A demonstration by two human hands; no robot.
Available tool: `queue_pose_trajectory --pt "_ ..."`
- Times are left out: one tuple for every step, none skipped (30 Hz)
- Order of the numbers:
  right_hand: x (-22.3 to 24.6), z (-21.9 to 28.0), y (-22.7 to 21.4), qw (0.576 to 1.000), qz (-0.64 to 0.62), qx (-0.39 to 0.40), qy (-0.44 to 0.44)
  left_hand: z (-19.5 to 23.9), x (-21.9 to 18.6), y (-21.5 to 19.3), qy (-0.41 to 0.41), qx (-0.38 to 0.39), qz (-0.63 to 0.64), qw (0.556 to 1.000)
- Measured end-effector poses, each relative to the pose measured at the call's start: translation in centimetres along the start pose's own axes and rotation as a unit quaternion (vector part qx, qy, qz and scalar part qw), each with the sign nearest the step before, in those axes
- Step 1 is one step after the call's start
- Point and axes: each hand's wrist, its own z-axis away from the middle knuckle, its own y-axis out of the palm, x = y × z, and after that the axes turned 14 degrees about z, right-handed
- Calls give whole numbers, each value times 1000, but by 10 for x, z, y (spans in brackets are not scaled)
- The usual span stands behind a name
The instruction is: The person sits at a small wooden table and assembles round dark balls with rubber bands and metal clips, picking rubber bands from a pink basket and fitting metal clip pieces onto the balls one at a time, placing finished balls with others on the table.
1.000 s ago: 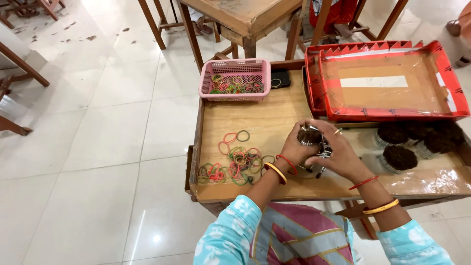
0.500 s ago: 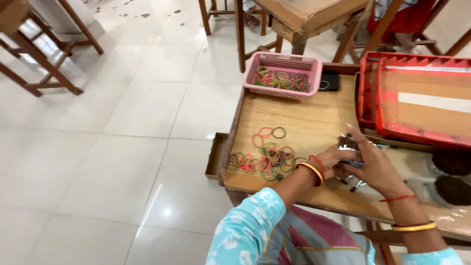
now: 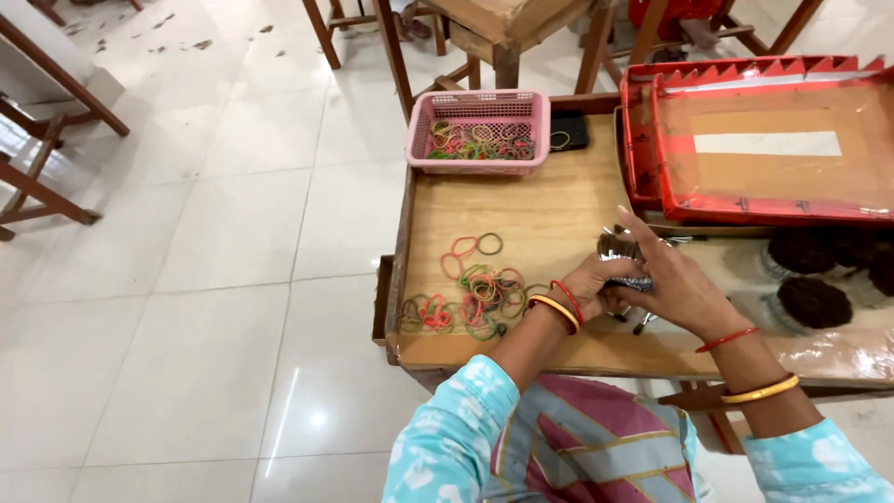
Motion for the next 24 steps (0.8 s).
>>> queue_pose_trajectory --pt "-1 -3 3 1000 1 0 -5 0 -3 -6 5 0 -1 1000" --pt "-5 1 3 1000 20 2 21 -3 0 -9 -17 -2 -11 1000" --pt "-9 5 4 998 40 4 48 -7 4 -13 -39 -4 -20 999" --pt "-6 4 2 998 44 4 54 -9 9 -15 -44 0 -18 999" --pt "-5 4 1 999 40 -1 28 -11 14 -17 -16 9 -40 999" --pt "-3 2 1 999 35 -8 3 -13 16 -20 10 18 -67 998" --pt "-5 3 1 999 37 -12 8 -17 16 -20 5 22 -67 997" --pt "-6 4 4 999 13 -39 -28 -17 16 -22 12 24 -75 997" --pt "-6 4 6 996 -12 -67 -63 -18 16 -23 18 27 -82 996" --pt "-7 5 7 996 -12 -66 -61 -15 14 -19 17 25 -81 996" --pt "-7 6 8 999 -6 -35 -14 -12 12 -14 -8 22 -61 998" --pt "-7 5 9 1000 0 -4 31 -9 9 -9 -31 19 -42 998" --pt "-7 6 9 1000 0 -2 31 -6 8 -7 -31 18 -41 999" --pt "-7 5 9 1000 6 -15 7 -4 7 -5 -30 5 -48 998" --pt "-8 4 8 999 11 -29 -16 -2 6 -2 -29 -8 -55 998" --pt "-6 4 6 999 12 -30 -16 -2 5 0 -30 -7 -56 998" --pt "-3 3 4 999 2 -24 -24 -3 3 2 -27 -14 -60 998" --pt "-1 3 2 999 -8 -16 -34 -3 3 4 -23 -21 -63 998" --pt "-4 2 4 999 -7 -16 -34 -6 3 0 -22 -20 -63 998" --pt "-7 5 8 999 2 -26 -31 -6 6 -5 -26 -13 -45 999" --pt "-9 7 11 999 12 -37 -28 -7 9 -10 -30 -6 -27 999" --pt "-9 6 11 999 13 -36 -27 -7 9 -11 -31 -5 -26 999" --pt "-8 6 11 999 14 -37 -31 -7 10 -11 -28 -6 -24 999" --pt "-7 4 11 999 15 -39 -34 -8 9 -10 -27 -6 -25 999"
